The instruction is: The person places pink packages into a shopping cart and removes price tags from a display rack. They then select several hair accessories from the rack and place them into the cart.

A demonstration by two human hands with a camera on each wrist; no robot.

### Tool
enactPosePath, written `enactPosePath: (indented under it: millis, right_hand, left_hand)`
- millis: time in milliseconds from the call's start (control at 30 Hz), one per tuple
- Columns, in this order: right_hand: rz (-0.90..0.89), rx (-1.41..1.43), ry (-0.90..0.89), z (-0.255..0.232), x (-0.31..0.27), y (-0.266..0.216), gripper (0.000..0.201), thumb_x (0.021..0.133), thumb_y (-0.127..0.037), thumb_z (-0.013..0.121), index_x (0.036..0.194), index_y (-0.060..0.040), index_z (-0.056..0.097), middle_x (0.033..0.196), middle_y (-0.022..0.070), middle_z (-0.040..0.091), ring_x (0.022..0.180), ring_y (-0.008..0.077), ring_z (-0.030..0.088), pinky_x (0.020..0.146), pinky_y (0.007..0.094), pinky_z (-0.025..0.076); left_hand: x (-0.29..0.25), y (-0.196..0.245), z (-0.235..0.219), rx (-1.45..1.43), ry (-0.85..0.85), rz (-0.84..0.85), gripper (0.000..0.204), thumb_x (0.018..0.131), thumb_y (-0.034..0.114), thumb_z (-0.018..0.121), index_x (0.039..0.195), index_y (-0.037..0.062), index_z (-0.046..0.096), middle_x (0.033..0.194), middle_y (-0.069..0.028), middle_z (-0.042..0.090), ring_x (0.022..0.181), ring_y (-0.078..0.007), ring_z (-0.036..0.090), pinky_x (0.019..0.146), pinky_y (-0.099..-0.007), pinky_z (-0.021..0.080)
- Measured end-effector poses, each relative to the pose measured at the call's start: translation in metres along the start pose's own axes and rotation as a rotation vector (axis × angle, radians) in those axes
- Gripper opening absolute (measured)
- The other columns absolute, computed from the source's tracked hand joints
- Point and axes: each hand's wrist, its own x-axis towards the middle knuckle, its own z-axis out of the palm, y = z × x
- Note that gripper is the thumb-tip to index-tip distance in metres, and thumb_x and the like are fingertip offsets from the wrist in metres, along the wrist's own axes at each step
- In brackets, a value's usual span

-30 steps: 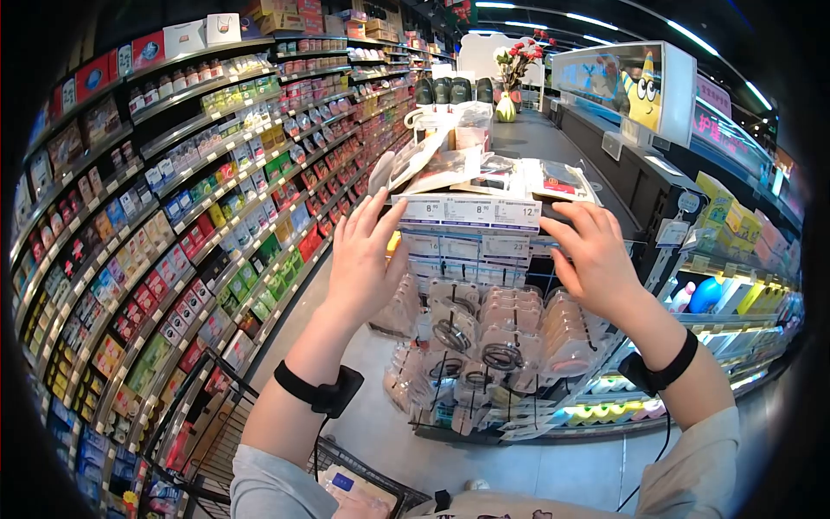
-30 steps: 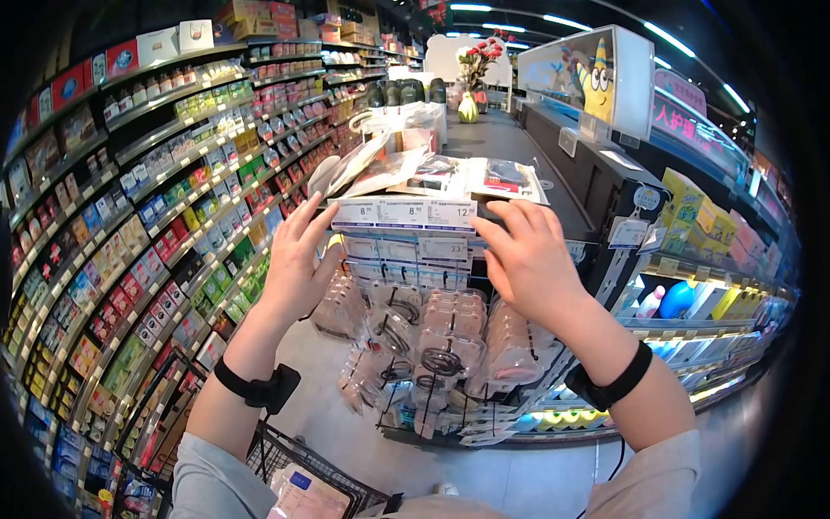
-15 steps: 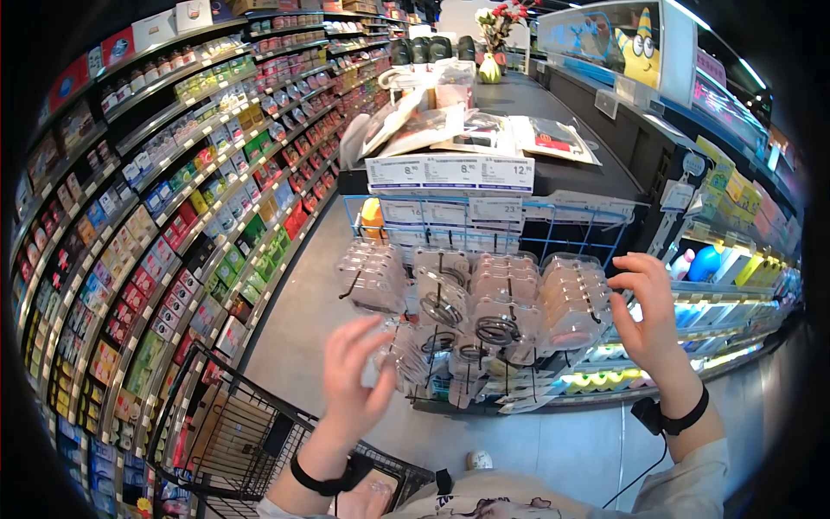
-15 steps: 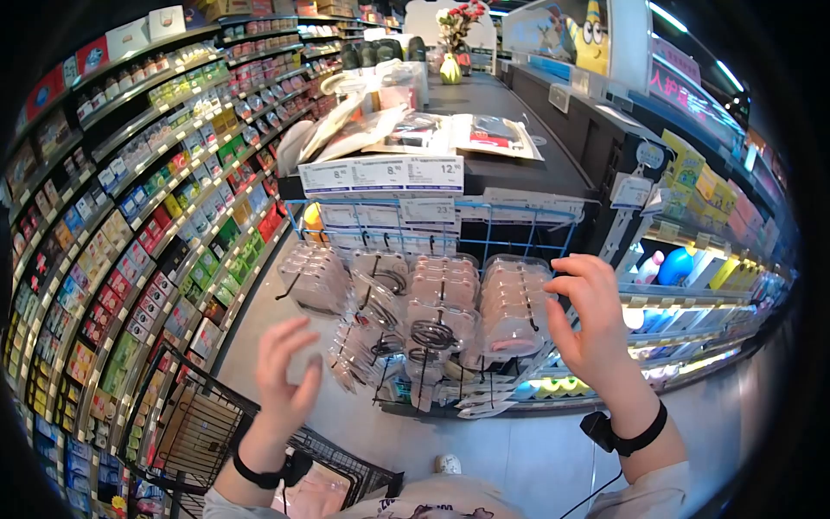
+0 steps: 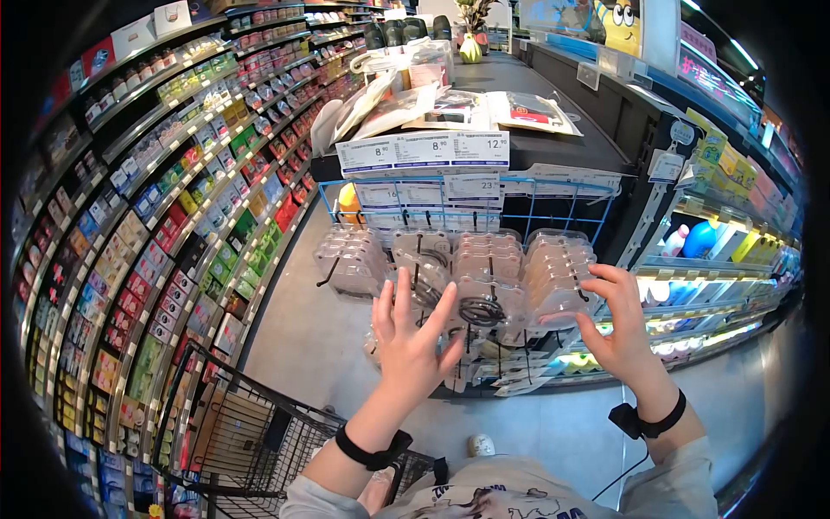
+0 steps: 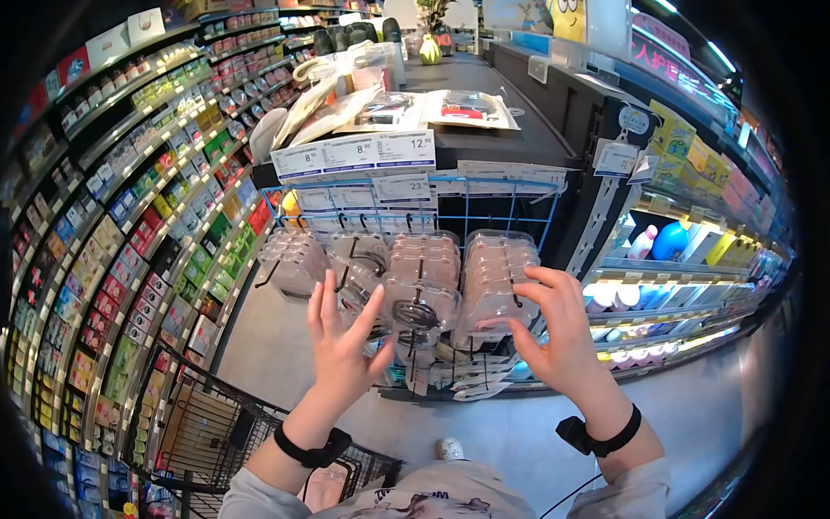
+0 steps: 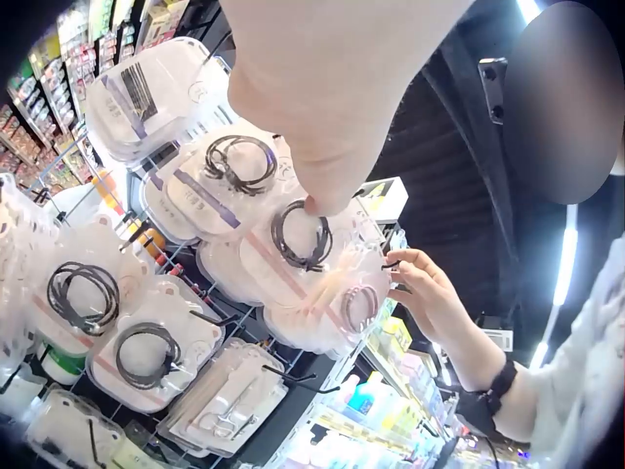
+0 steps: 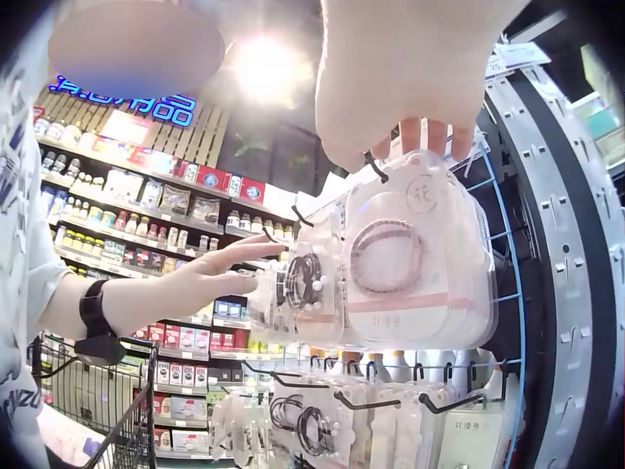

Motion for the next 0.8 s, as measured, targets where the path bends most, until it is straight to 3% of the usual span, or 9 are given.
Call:
enactPosePath:
  millis: [100, 267, 333, 367, 467, 500, 633, 733, 800]
  right_hand:
    - [0.003, 0.002, -0.008, 0.001, -0.001, 0.000, 0.042, 0.073, -0.003, 0.069, 0.112, -0.0034, 0.055, 0.121, 0.0186, 0.051, 0.112, 0.0376, 0.049, 0.095, 0.0450, 0.040]
    - [0.022, -0.004, -0.008, -0.004, -0.003, 0.004, 0.043, 0.074, -0.002, 0.068, 0.115, -0.0032, 0.054, 0.122, 0.0189, 0.051, 0.112, 0.0378, 0.049, 0.095, 0.0448, 0.040]
    - [0.050, 0.037, 0.025, -0.006, -0.004, 0.007, 0.045, 0.075, -0.002, 0.068, 0.118, -0.0031, 0.053, 0.123, 0.0194, 0.051, 0.113, 0.0375, 0.049, 0.096, 0.0439, 0.040]
    - [0.062, 0.032, 0.008, -0.008, -0.005, 0.011, 0.049, 0.077, -0.003, 0.068, 0.122, -0.0026, 0.051, 0.125, 0.0191, 0.050, 0.115, 0.0365, 0.049, 0.098, 0.0426, 0.040]
    - [0.142, 0.175, 0.024, -0.012, -0.007, 0.015, 0.052, 0.079, -0.004, 0.068, 0.127, -0.0018, 0.046, 0.128, 0.0185, 0.048, 0.119, 0.0348, 0.048, 0.100, 0.0427, 0.039]
    - [0.217, 0.204, -0.037, -0.014, -0.009, 0.018, 0.063, 0.079, -0.009, 0.071, 0.133, -0.0013, 0.040, 0.134, 0.0190, 0.042, 0.125, 0.0340, 0.043, 0.104, 0.0422, 0.036]
    - [0.240, 0.243, -0.122, -0.014, 0.002, 0.022, 0.085, 0.073, -0.018, 0.079, 0.141, -0.0018, 0.031, 0.141, 0.0207, 0.033, 0.133, 0.0364, 0.034, 0.109, 0.0423, 0.032]
    - [0.157, 0.164, -0.130, -0.008, 0.013, 0.033, 0.089, 0.072, -0.021, 0.080, 0.143, -0.0018, 0.029, 0.141, 0.0214, 0.033, 0.133, 0.0376, 0.034, 0.109, 0.0431, 0.032]
    - [0.151, 0.154, -0.136, -0.003, 0.019, 0.040, 0.093, 0.070, -0.025, 0.081, 0.143, -0.0015, 0.029, 0.140, 0.0221, 0.033, 0.133, 0.0383, 0.034, 0.109, 0.0434, 0.032]
  left_hand:
    - [0.011, 0.000, 0.009, 0.071, 0.019, -0.032, 0.064, 0.073, 0.028, 0.076, 0.133, 0.0190, 0.056, 0.150, -0.0265, 0.024, 0.134, -0.0456, 0.023, 0.108, -0.0546, 0.025]
    - [0.016, -0.007, 0.018, 0.000, -0.018, -0.073, 0.069, 0.073, 0.025, 0.076, 0.137, 0.0172, 0.051, 0.151, -0.0259, 0.023, 0.134, -0.0462, 0.024, 0.108, -0.0544, 0.026]
    - [0.012, -0.011, 0.019, -0.035, 0.032, -0.086, 0.068, 0.074, 0.028, 0.074, 0.137, 0.0203, 0.051, 0.151, -0.0236, 0.024, 0.132, -0.0462, 0.029, 0.106, -0.0599, 0.026]
    - [0.010, -0.010, 0.015, -0.036, 0.011, -0.069, 0.070, 0.073, 0.016, 0.076, 0.137, 0.0130, 0.049, 0.151, -0.0263, 0.021, 0.135, -0.0466, 0.026, 0.109, -0.0525, 0.025]
    - [-0.006, -0.008, 0.013, -0.072, 0.041, -0.090, 0.067, 0.074, 0.015, 0.074, 0.136, 0.0099, 0.050, 0.150, -0.0263, 0.022, 0.134, -0.0447, 0.027, 0.109, -0.0512, 0.025]
    - [-0.012, -0.005, 0.013, -0.086, 0.062, -0.102, 0.061, 0.074, 0.013, 0.072, 0.132, 0.0074, 0.052, 0.148, -0.0256, 0.025, 0.133, -0.0419, 0.029, 0.108, -0.0495, 0.026]
    - [-0.051, 0.016, 0.012, -0.192, 0.049, -0.127, 0.055, 0.073, 0.010, 0.071, 0.126, 0.0078, 0.056, 0.143, -0.0244, 0.033, 0.127, -0.0394, 0.037, 0.104, -0.0477, 0.032]
    - [-0.061, 0.041, 0.016, -0.403, 0.001, -0.042, 0.049, 0.071, 0.009, 0.071, 0.119, 0.0085, 0.060, 0.137, -0.0215, 0.042, 0.120, -0.0362, 0.045, 0.098, -0.0445, 0.037]
    - [-0.056, 0.061, 0.014, -0.487, -0.146, 0.123, 0.047, 0.071, 0.009, 0.072, 0.116, 0.0086, 0.062, 0.133, -0.0187, 0.047, 0.116, -0.0339, 0.049, 0.094, -0.0423, 0.041]
